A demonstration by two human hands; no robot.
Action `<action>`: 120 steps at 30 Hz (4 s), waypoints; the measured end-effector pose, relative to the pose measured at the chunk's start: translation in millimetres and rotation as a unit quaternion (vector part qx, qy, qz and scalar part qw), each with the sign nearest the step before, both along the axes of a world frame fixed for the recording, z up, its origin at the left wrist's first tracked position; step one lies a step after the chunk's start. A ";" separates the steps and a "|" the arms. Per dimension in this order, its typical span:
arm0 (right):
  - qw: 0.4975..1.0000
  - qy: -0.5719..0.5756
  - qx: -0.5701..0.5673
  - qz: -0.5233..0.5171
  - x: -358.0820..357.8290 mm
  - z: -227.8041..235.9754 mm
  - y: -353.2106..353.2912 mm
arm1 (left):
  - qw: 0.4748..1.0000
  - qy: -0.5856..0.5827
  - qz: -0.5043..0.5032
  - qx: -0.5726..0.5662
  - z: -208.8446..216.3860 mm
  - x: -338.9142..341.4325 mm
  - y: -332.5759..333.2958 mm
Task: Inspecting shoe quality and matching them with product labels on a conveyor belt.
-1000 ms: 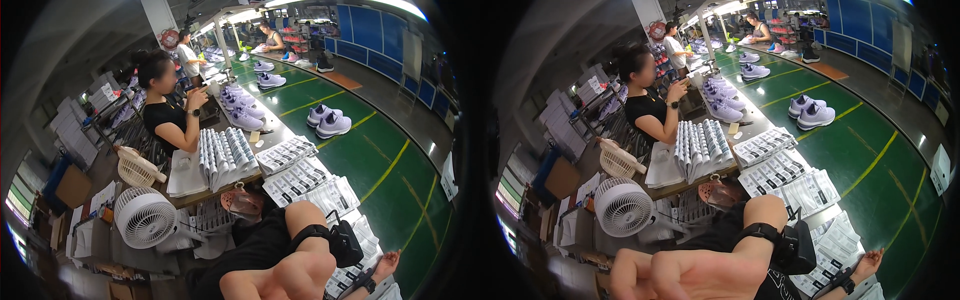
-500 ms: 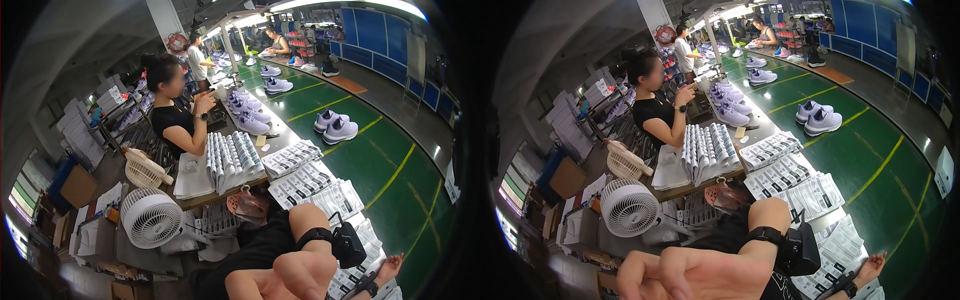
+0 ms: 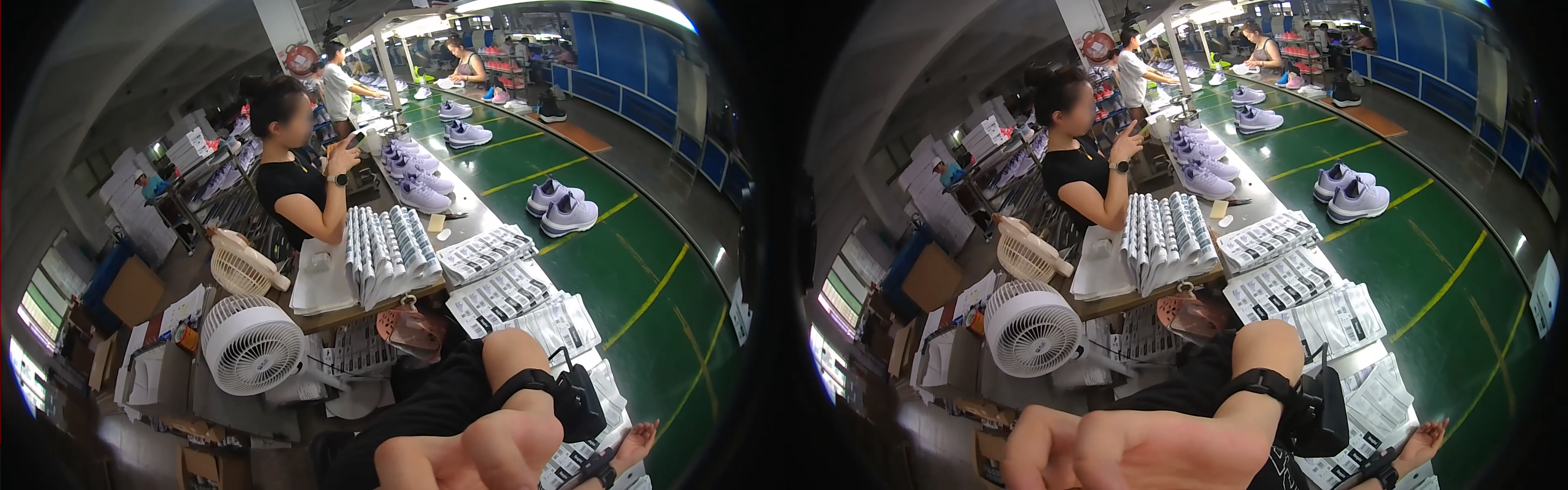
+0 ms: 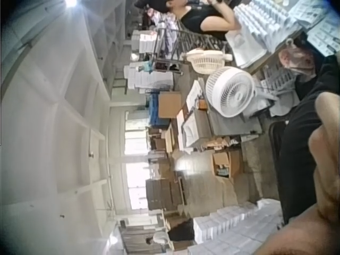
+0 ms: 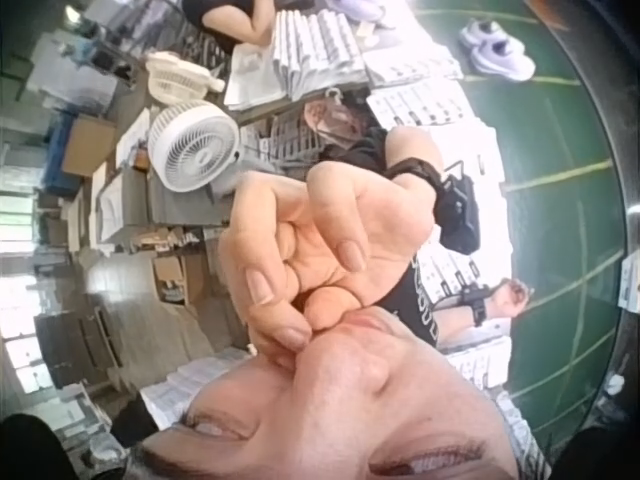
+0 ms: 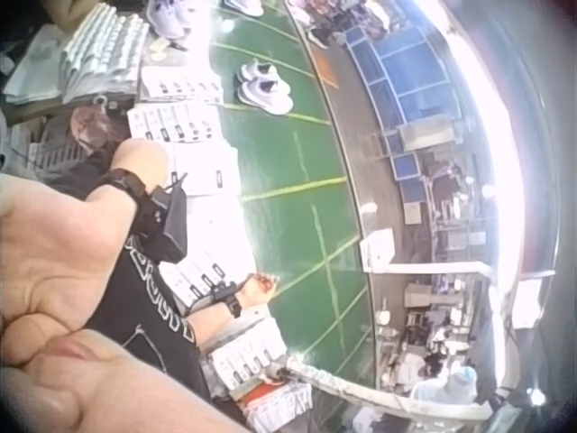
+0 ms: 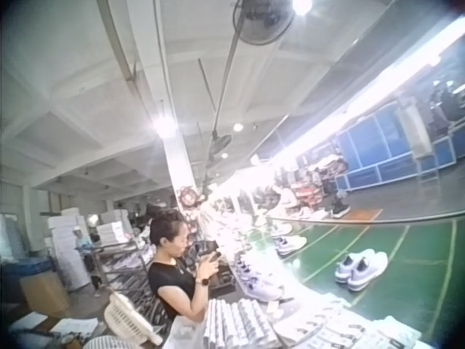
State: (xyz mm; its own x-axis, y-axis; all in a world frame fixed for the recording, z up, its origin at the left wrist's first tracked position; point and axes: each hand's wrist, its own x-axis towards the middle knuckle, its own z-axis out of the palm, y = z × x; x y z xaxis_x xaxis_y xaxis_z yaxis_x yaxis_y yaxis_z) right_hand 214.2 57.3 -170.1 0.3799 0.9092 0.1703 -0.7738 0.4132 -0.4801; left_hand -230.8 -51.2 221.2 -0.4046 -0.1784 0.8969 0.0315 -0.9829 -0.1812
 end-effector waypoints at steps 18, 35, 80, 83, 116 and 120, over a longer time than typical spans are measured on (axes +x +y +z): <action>0.983 0.115 -0.108 -0.094 -37.2 28.8 -3.5 | 0.883 0.100 -0.421 -0.179 -14.2 39.8 33.8; 0.983 0.105 -0.108 -0.102 -47.7 43.3 -5.2 | 0.883 0.056 -0.464 -0.038 -14.1 84.7 74.0; 0.975 0.152 -0.117 -0.115 -58.8 56.5 -2.6 | 0.743 0.292 -0.602 0.006 1.4 182.9 90.3; 0.975 0.150 -0.117 -0.111 -62.0 58.3 -4.7 | 0.729 0.243 -0.639 -0.032 -5.4 184.0 80.8; 0.968 0.154 -0.150 -0.130 -63.8 66.0 -9.2 | 0.610 0.386 -0.667 -0.184 -10.1 134.5 116.0; 0.970 0.149 -0.147 -0.124 -67.5 75.9 -5.4 | 0.609 0.419 -0.640 -0.212 -13.8 136.0 118.2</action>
State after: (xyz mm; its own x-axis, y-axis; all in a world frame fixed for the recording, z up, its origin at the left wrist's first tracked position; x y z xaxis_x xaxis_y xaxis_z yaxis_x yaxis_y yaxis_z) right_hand 146.8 51.9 -94.2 0.5855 0.7761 -0.2341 -0.7908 0.4833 -0.3754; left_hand -94.8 67.0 207.4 0.6613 0.1209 0.7403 -0.7381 -0.0706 0.6709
